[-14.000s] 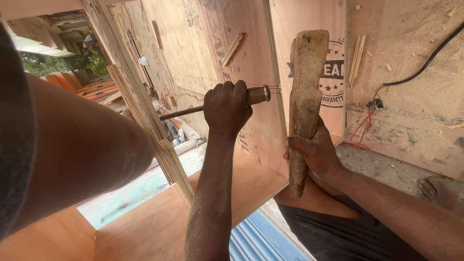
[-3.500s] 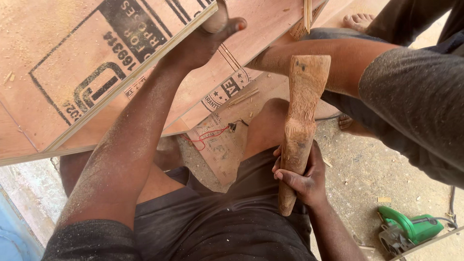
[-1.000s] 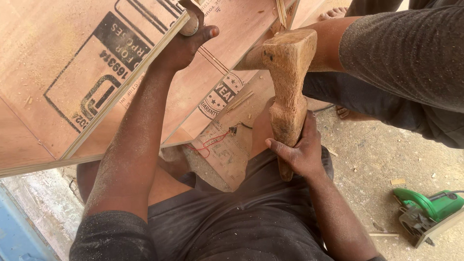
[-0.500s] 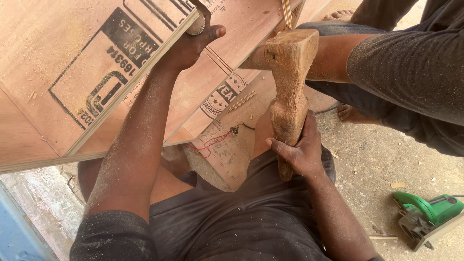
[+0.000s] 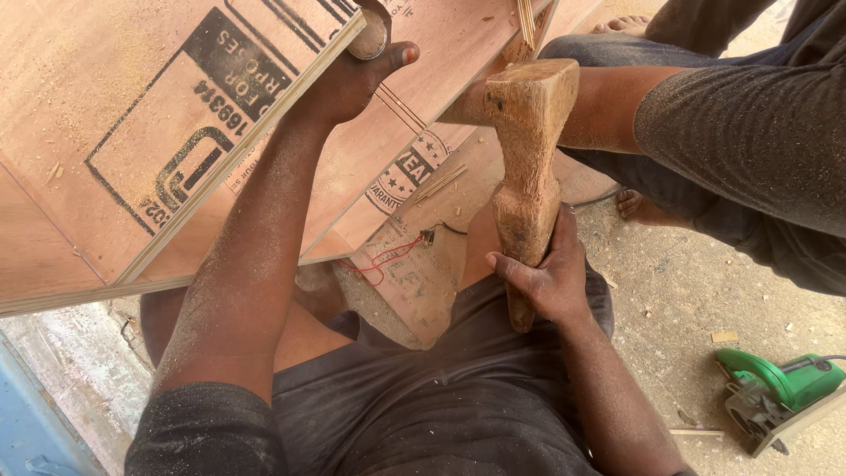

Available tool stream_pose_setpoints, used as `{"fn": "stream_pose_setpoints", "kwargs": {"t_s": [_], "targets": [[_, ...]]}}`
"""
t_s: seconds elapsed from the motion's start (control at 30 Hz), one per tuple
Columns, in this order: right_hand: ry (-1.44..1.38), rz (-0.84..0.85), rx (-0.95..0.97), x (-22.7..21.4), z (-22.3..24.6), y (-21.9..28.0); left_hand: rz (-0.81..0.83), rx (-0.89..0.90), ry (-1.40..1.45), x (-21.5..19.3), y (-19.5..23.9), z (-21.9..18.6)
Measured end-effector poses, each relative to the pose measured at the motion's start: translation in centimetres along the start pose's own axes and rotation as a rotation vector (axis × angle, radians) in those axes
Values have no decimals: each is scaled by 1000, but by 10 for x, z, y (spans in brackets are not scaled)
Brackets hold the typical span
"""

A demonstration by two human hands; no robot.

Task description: The person uses a chisel and wooden mallet to carve grooves into a wooden structure, likely a cabinet or shelving unit. They work on different sections of the wood, chiseling out material to create slots or joints.

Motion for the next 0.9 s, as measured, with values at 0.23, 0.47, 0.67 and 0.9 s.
{"fn": "stream_pose_setpoints", "kwargs": {"t_s": [0.23, 0.47, 0.67, 0.9], "targets": [[-42, 4, -19, 2, -1, -1, 17, -93, 89, 1, 1, 14], [-50, 11, -59, 4, 3, -3, 35, -42, 113, 2, -1, 4], [-170, -99, -229, -24, 24, -7, 9, -87, 21, 9, 3, -11], [616, -491, -839, -22, 121, 7, 39, -103, 116, 19, 7, -15]]}}
Point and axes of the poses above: each hand's wrist, its own y-axis away from the middle knuckle, its own x-axis out of the palm, z = x × y, the point moved 9 cm from there along -y, towards the middle knuckle, and after that the axes turned 12 degrees about y, right-handed, at the moved point
